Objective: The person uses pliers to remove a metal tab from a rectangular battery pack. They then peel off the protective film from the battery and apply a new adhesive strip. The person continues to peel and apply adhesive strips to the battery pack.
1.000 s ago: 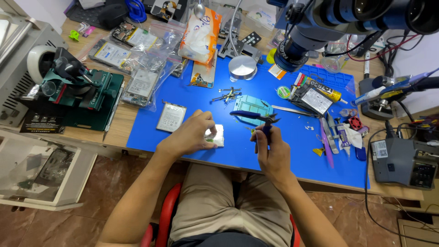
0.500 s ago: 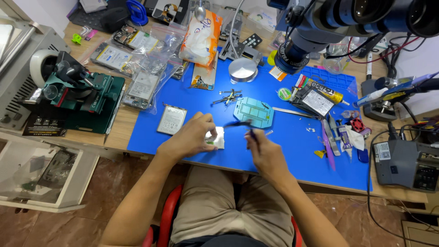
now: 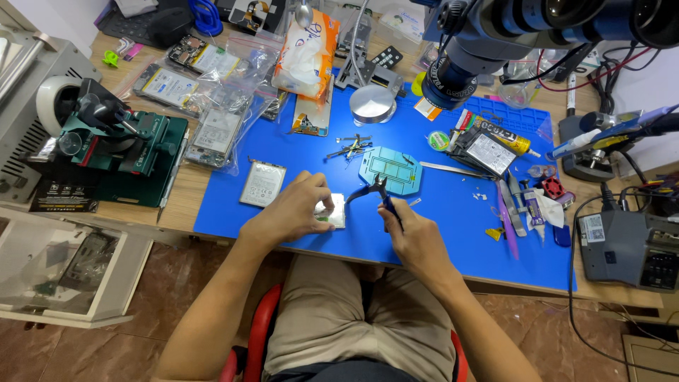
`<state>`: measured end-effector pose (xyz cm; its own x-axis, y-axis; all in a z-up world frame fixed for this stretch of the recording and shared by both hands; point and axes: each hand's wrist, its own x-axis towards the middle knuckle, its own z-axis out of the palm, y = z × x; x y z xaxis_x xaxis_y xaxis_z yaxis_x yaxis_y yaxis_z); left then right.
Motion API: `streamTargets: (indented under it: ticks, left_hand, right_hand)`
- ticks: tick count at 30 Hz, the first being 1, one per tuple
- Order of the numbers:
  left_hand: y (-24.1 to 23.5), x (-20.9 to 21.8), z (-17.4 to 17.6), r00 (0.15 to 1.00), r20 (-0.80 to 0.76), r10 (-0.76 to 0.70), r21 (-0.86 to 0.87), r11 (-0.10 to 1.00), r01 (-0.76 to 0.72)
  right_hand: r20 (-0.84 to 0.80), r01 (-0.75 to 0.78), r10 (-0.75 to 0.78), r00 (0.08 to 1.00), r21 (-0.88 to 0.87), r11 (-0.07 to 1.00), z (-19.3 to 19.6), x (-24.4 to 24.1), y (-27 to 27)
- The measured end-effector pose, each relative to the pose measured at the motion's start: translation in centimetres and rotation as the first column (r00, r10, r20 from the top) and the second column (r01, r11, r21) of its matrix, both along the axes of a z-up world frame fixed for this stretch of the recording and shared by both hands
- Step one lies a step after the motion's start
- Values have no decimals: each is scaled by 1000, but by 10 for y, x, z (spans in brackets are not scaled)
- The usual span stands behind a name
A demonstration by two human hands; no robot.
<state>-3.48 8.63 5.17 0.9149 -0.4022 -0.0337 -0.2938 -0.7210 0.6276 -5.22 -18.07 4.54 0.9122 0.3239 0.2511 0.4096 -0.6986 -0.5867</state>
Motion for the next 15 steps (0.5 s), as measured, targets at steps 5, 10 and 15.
streamTargets:
  ticks: [5,10,15]
  left_hand:
    - [0,3,-10,1000,20,8,9,1000,-8]
    - [-2,7,-14,998,54,22,-22,1000,-21]
    - [-9,8,-41,969,231,87,-88,994,-68]
  right_hand:
    - [33,70,-74,997,95,993,-2,-7,0]
    - [47,5,-4,999,-34,999,-9,0,-5]
    - [15,44,-45,999,60,997,4,-16,-11]
